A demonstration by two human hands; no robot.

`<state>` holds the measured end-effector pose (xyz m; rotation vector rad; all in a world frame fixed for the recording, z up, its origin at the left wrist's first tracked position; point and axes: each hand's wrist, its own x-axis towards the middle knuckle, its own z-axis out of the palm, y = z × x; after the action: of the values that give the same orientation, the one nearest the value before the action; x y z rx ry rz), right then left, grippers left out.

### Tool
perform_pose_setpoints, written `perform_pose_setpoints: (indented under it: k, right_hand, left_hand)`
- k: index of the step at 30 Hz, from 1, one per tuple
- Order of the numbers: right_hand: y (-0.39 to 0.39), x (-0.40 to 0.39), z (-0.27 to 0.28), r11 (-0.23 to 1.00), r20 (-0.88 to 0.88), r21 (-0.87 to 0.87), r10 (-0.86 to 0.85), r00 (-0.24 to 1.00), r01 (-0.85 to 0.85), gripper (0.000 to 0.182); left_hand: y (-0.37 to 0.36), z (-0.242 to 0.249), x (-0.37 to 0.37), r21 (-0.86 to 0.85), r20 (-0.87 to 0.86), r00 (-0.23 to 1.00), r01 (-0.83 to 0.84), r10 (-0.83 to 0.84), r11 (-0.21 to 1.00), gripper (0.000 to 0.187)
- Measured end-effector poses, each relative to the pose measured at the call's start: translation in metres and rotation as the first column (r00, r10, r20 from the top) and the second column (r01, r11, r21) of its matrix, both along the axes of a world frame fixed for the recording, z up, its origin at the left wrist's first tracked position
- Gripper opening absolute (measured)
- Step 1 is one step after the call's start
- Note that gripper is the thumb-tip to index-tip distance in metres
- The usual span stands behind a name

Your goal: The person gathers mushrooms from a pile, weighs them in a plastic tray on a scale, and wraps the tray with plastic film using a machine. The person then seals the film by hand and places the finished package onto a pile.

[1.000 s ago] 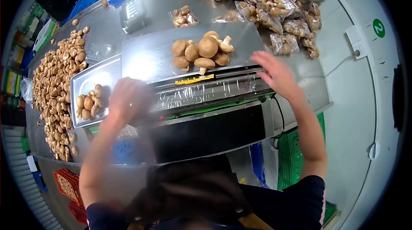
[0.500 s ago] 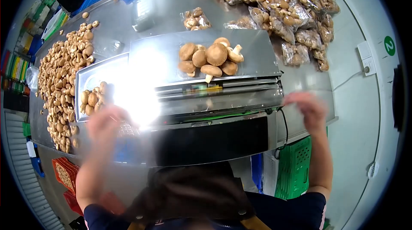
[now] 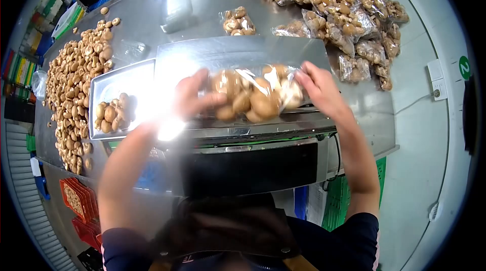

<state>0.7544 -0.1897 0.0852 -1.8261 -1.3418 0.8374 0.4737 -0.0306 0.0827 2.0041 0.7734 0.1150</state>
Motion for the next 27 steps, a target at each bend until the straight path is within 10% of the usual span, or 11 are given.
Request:
perform_pose_setpoints:
  k: [3,7,9,11,16,20,21,23,27]
  right_hand:
    - [-0.057,-0.038,0.023,0.990,-0.321,-0.047,-0.139,0.937,0.131,0.024]
    - [-0.117,-0.081,0.017,0.922,-0.439,-0.338,-0.334,0.834,0.191,0.025]
    - [-0.135,-0.093,-0.017,0.920,-0.303,-0.320,-0.326,0.896,0.227,0.024]
    - [-0.145,-0.113,-0.060,0.867,-0.260,-0.221,-0.494,0.830,0.447,0.021]
    - [-0.154,-0.135,-0.115,0.860,0.166,0.092,-0.511,0.844,0.503,0.027]
    - [-0.161,-0.135,-0.086,0.802,-0.062,-0.121,-0.594,0.802,0.584,0.052]
    - [-0.171,-0.137,-0.081,0.813,-0.032,-0.197,-0.563,0.826,0.547,0.053]
    - [-0.191,-0.148,-0.063,0.749,-0.124,-0.392,-0.619,0.776,0.534,0.052]
    - [-0.242,-0.183,-0.112,0.559,-0.287,-0.745,-0.762,0.581,0.365,0.043]
  left_hand:
    - [-0.048,0.031,-0.034,-0.604,-0.027,0.980,-0.172,0.196,0.778,0.029]
    - [-0.101,0.024,-0.067,-0.739,-0.041,0.973,-0.183,0.228,0.649,0.021]
    - [-0.123,-0.007,-0.079,-0.692,-0.122,0.967,-0.244,0.223,0.680,0.021]
    - [-0.143,-0.053,-0.088,0.009,-0.046,0.981,-0.190,0.191,0.982,0.021]
    - [-0.162,-0.105,-0.098,0.427,0.098,0.929,-0.363,0.356,0.828,0.027]
    - [-0.156,-0.079,-0.125,0.055,0.057,0.829,-0.559,0.556,0.828,0.037]
    - [-0.162,-0.051,-0.126,-0.254,0.000,0.759,-0.630,0.651,0.734,0.041]
    - [-0.162,-0.040,-0.160,-0.223,-0.322,0.724,-0.684,0.610,0.694,0.046]
    - [-0.190,-0.130,-0.285,-0.120,-0.283,0.912,-0.340,0.296,0.933,0.045]
